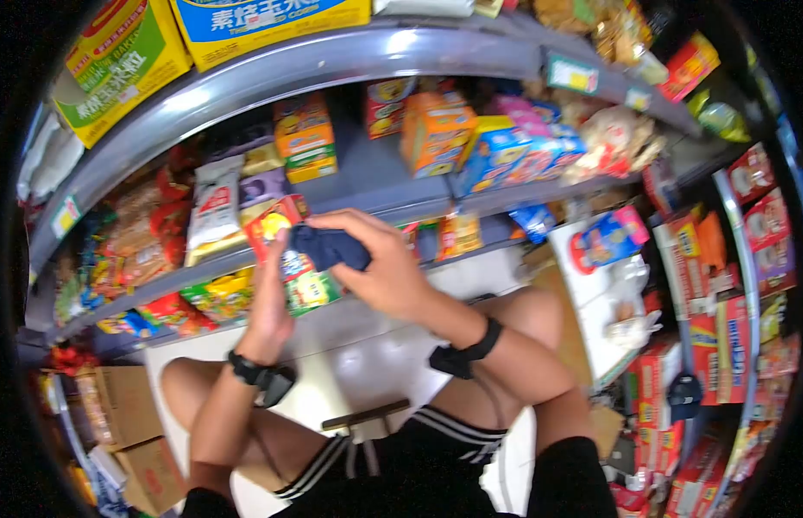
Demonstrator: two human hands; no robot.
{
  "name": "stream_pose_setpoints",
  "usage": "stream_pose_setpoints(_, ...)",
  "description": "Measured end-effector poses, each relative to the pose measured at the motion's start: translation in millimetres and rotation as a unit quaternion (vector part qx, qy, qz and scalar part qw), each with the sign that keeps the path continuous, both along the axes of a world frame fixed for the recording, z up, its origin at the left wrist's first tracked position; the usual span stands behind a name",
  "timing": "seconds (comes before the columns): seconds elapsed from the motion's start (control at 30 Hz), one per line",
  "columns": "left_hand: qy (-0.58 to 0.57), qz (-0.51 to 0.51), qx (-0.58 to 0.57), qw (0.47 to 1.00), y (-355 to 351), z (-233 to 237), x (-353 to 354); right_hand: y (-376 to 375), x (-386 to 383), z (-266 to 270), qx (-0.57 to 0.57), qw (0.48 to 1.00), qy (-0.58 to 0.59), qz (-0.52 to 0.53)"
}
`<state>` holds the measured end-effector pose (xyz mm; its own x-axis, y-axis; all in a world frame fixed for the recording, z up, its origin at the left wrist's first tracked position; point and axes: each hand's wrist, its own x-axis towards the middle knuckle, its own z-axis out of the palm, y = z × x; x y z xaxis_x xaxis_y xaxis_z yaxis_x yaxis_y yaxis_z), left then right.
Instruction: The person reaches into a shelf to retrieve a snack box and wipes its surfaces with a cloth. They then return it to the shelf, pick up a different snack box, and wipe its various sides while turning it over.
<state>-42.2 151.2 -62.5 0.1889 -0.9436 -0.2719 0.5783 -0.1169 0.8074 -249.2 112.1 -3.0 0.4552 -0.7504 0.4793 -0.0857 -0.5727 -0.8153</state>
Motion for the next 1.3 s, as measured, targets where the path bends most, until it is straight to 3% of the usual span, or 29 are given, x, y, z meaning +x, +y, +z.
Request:
stream_pose_setpoints(0.2, 0.021, -0.017, 0.003, 1.000, 3, 33, -8, -5, -4, 1, 0.014, 1.000, -0.015, 0.004)
stream_pose_setpoints(0.47, 0.064, 0.081, -0.037, 0.994, -13, 45, 20, 3, 4, -6, 0.022, 0.997, -0.012, 0.066)
stream_pose_setpoints(0.63, 0.056, 0.054, -0.017, 0.997, -7, 47, 18, 3, 5, 0, 0.044, 0.998, -0.005, 0.044)
stream_pose_setpoints(0.83, 0.000, -0.075, -0.044, 0.996, 5, 48, 14, -3, 3, -9, 0.017, 0.999, -0.038, -0.003)
stream_pose_setpoints(1.03, 0.038, -0.006, -0.043, 0.998, 3, 49, 14, 4, 11, -9, 0.014, 0.999, -0.046, 0.017)
stream_pose_setpoints(1.23, 0.091, 0.059, -0.062, 0.992, -10, 29, 26, 14, 15, -7, 0.092, 0.993, -0.077, -0.007)
stream_pose_setpoints(1.3, 0.075, 0.061, -0.059, 0.994, -11, 26, 24, 11, 13, -6, 0.203, 0.973, -0.110, -0.001)
